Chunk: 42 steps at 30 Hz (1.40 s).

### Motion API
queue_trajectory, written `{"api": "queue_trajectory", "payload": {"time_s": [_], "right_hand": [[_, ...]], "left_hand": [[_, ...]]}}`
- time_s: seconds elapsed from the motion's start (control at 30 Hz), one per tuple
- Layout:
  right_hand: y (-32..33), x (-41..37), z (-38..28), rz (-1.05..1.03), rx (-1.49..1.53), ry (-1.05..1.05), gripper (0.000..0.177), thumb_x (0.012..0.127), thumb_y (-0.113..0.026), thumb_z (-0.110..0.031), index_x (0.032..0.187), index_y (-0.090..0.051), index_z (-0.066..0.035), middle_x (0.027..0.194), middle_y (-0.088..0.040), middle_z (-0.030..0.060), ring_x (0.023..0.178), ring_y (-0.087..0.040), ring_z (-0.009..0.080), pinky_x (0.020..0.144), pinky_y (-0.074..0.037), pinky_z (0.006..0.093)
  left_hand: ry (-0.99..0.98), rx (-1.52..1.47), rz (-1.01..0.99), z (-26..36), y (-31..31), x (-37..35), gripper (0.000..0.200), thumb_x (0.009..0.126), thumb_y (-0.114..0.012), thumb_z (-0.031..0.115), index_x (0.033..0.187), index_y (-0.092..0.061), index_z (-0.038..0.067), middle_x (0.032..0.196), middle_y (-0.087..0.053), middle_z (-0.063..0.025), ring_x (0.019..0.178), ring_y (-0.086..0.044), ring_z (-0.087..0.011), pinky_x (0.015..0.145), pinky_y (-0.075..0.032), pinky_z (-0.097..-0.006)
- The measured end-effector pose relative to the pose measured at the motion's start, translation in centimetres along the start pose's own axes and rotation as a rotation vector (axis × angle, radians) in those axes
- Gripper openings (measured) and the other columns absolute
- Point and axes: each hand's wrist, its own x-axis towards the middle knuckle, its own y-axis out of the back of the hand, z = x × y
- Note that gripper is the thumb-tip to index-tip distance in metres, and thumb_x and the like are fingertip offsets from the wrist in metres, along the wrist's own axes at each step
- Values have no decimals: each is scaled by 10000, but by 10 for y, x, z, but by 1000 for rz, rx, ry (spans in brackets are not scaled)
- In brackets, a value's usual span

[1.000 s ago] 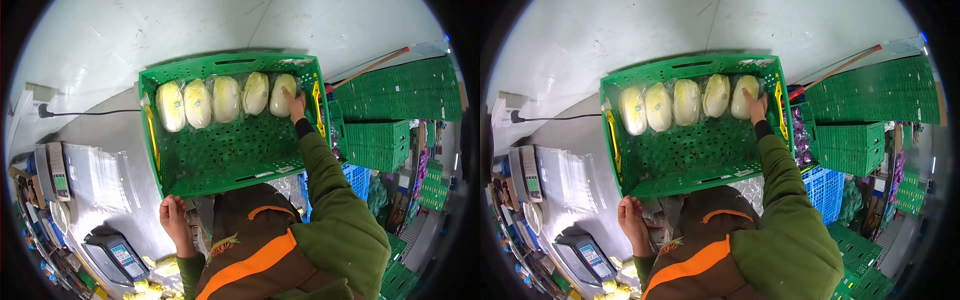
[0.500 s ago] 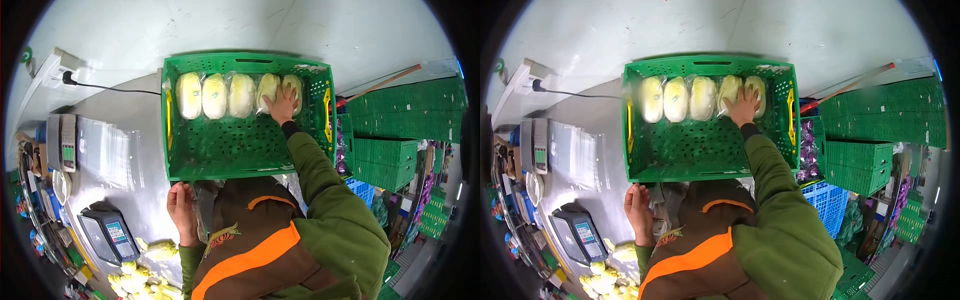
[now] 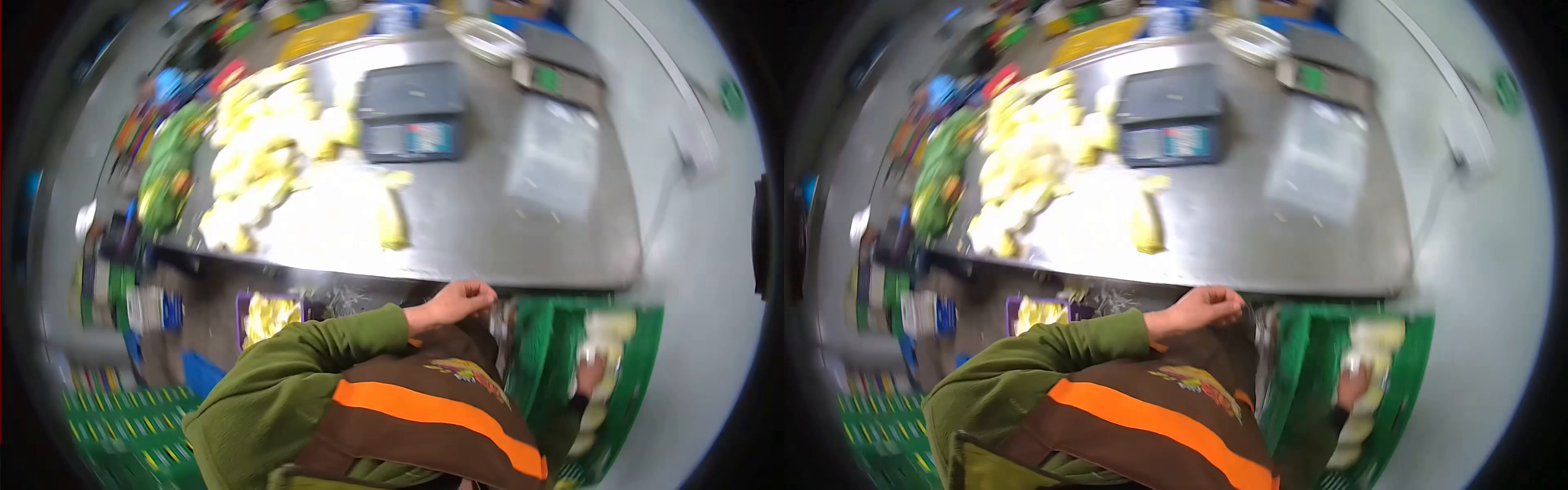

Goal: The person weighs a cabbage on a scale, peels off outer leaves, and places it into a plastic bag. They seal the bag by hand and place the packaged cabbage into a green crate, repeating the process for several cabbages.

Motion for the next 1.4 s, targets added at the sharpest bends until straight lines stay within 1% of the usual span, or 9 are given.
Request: {"api": "queue_trajectory", "payload": {"time_s": [0.27, 0.33, 0.43, 0.53, 0.63, 0.73, 0.87, 1.07, 1.4], "right_hand": [[110, 81, -225, 429, 480, 84, 280, 977, -590, -151, 1204, -607, 14, 1089, -650, 155, 1033, -626, 255, 922, -494, 344], [97, 101, -283, 228, 691, 107, 269, 994, -576, -160, 1201, -600, 11, 1089, -645, 117, 965, -623, 182, 876, -500, 291], [69, 112, -389, 26, 659, 291, 210, 972, -592, -129, 1126, -630, 9, 1026, -668, 100, 883, -627, 168, 792, -507, 294], [70, 99, -513, -146, 456, 574, 154, 926, -620, -71, 1047, -664, 12, 984, -670, 119, 844, -646, 191, 753, -518, 297], [73, 81, -605, -305, 507, 665, 151, 907, -631, -53, 1034, -667, 22, 949, -665, 124, 811, -655, 205, 737, -524, 302], [63, 67, -654, -374, 523, 645, 156, 906, -628, -51, 1035, -667, 29, 920, -660, 126, 793, -666, 213, 733, -529, 307], [42, 62, -691, -517, 442, 681, 161, 900, -636, -54, 1038, -672, 22, 930, -666, 131, 791, -681, 224, 730, -534, 308], [29, 59, -717, -598, 527, 763, 179, 881, -662, -61, 1045, -675, 10, 931, -680, 137, 805, -695, 220, 739, -538, 305], [8, 42, -659, -622, 496, 645, 206, 914, -650, -133, 1064, -670, 7, 955, -672, 132, 850, -708, 255, 749, -566, 320]], "left_hand": [[-203, -131, 1003, -47, 285, -78, 293, 943, -627, 169, 1204, -619, 35, 982, -660, -47, 826, -631, -130, 724, -531, -289], [-158, 25, 1401, -82, 387, -99, 347, 890, -642, 141, 1215, -604, 22, 930, -633, -44, 754, -600, -121, 641, -509, -280], [-112, 378, 1987, -102, 503, -140, 538, 786, -785, 167, 1237, -547, -2, 1112, -611, -160, 926, -597, -250, 843, -476, -373], [-148, 4, 2243, -87, 588, -172, 759, 704, -864, 339, 1241, -520, -73, 1170, -582, -188, 1073, -561, -317, 940, -450, -403], [-199, -348, 2140, -71, 618, -192, 810, 712, -868, 363, 1279, -494, -78, 1193, -573, -180, 1041, -572, -281, 861, -471, -416], [-297, -902, 1333, -42, 605, -199, 1014, 670, -906, 384, 1425, -343, 8, 1300, -501, -161, 997, -562, -205, 673, -445, -396], [-168, -847, 1537, -11, 575, -151, 1053, 652, -921, 247, 1441, -237, 109, 1243, -529, -117, 1040, -575, -224, 807, -498, -390], [-572, -1547, 992, -16, 551, -177, 479, 861, -741, 386, 1231, -548, 152, 1151, -605, -66, 1001, -580, -227, 781, -496, -405], [-599, -432, 532, 150, 444, -29, 770, 789, -794, 102, 1439, -392, 3, 1282, -574, -141, 1156, -583, -229, 995, -465, -344]]}}
